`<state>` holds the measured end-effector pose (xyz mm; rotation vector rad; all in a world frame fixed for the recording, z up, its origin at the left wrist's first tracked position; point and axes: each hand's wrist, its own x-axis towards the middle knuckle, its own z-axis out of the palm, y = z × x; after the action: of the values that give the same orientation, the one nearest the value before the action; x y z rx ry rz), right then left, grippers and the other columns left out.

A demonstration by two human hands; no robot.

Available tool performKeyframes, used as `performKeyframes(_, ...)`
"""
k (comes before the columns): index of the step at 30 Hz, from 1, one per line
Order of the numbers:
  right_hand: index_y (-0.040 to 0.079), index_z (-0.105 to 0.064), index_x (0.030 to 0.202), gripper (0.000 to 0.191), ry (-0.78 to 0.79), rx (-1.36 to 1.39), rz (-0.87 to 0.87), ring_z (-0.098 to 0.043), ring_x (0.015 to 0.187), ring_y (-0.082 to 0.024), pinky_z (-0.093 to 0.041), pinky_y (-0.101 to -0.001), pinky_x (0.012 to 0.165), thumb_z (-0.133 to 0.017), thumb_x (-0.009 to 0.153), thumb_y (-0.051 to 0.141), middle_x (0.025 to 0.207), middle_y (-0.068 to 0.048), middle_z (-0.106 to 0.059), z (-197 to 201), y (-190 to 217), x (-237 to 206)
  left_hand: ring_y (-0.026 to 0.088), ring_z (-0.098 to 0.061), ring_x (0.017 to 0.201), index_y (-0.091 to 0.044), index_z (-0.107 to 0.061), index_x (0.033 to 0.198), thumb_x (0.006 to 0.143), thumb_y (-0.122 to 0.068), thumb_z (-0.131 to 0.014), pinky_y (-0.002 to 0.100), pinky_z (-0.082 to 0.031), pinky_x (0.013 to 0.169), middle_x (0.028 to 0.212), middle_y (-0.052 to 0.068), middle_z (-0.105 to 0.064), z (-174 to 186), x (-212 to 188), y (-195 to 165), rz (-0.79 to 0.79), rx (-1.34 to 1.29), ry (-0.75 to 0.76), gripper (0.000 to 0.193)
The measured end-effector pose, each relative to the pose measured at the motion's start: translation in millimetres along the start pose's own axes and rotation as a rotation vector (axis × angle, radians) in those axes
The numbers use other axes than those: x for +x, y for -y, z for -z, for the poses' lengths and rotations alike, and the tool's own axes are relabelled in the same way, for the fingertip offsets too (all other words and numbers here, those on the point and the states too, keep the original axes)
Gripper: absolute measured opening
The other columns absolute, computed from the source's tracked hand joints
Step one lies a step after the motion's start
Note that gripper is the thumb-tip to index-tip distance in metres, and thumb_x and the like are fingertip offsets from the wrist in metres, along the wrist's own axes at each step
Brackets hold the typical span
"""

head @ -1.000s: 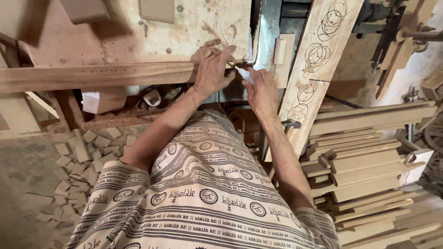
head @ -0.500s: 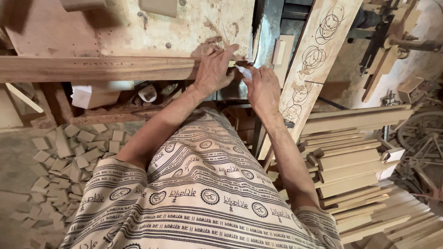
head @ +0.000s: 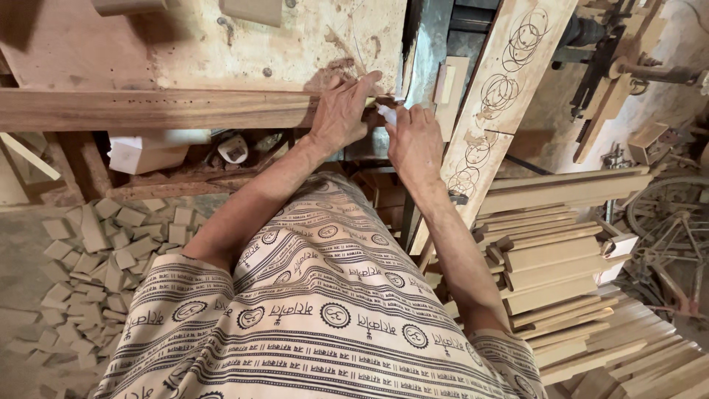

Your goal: The person handles small wooden blocks at a workbench, aligning and pressing pieces together, then picks up a white glue bottle and applies glue to the wood pieces, pressing them together and setting assembled pieces on the bench.

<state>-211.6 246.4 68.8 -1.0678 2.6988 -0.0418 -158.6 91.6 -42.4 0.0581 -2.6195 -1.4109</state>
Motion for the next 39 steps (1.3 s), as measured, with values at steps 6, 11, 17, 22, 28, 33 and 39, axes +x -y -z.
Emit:
performKeyframes(6,-0.009,-0.066,0.118,0.038,0.044,-0.014,-0.019,-0.061,0.096,-0.035,-0.051,-0.0448,0.083,-0.074,0.091,0.016,0.1,-0.021,-0.064,-4,0,0,0.024,-0.07,0.105,-0.005,-0.045,0.141,0.068,0.012,-0.072,0.04,-0.04,0.087,0.116,0.007,-0.075,-3,-1,1,-0.009,0.025,-0.012,0.08)
performKeyframes(11,-0.008,-0.067,0.112,0.033,0.019,0.001,-0.039,-0.063,0.092,-0.035,-0.052,-0.0456,0.079,-0.074,0.091,0.016,0.096,-0.021,-0.065,-7,1,-1,0.026,-0.07,0.105,-0.004,-0.044,0.141,0.066,0.011,-0.073,0.041,-0.04,0.087,0.109,0.009,-0.074,-2,0,-1,-0.021,0.01,-0.029,0.081)
performKeyframes(17,-0.007,-0.067,0.101,0.027,-0.011,0.038,-0.075,-0.065,0.083,-0.037,-0.054,-0.047,0.072,-0.074,0.091,0.018,0.091,-0.022,-0.065,-11,8,-2,0.027,-0.069,0.101,-0.004,-0.045,0.142,0.073,0.007,-0.073,0.04,-0.039,0.086,0.108,0.013,-0.073,3,1,-4,-0.047,-0.001,-0.073,0.075)
performKeyframes(22,-0.006,-0.067,0.095,0.026,-0.03,0.066,-0.108,-0.066,0.082,-0.038,-0.054,-0.0483,0.068,-0.074,0.091,0.019,0.088,-0.022,-0.065,-12,12,-4,0.029,-0.069,0.099,-0.002,-0.046,0.142,0.079,0.0,-0.075,0.041,-0.04,0.086,0.106,0.014,-0.072,6,2,-5,-0.059,-0.014,-0.08,0.069)
performKeyframes(28,-0.005,-0.067,0.092,0.024,-0.096,0.112,-0.147,-0.066,0.073,-0.039,-0.054,-0.0494,0.064,-0.071,0.096,0.018,0.083,-0.022,-0.065,-19,16,-6,0.03,-0.069,0.1,-0.001,-0.045,0.143,0.078,0.005,-0.071,0.041,-0.041,0.087,0.105,0.013,-0.073,3,-1,0,-0.086,-0.004,-0.09,0.07)
performKeyframes(33,-0.007,-0.067,0.092,0.026,-0.06,0.186,-0.238,-0.066,0.061,-0.033,-0.052,-0.0474,0.053,-0.069,0.095,0.018,0.076,-0.02,-0.065,-28,14,-11,0.026,-0.069,0.095,-0.002,-0.044,0.144,0.074,0.011,-0.071,0.04,-0.041,0.086,0.096,0.012,-0.072,-8,-1,6,-0.018,0.049,-0.017,0.076)
performKeyframes(39,0.0,-0.067,0.121,0.035,-0.077,0.615,-0.528,-0.064,0.063,-0.019,-0.049,-0.0369,0.055,-0.064,0.102,0.029,0.084,-0.011,-0.069,-35,11,-18,0.026,-0.069,0.096,-0.003,-0.043,0.141,0.07,-0.001,-0.082,0.04,-0.039,0.083,0.101,0.014,-0.072,-10,0,6,-0.037,0.062,-0.033,0.081)
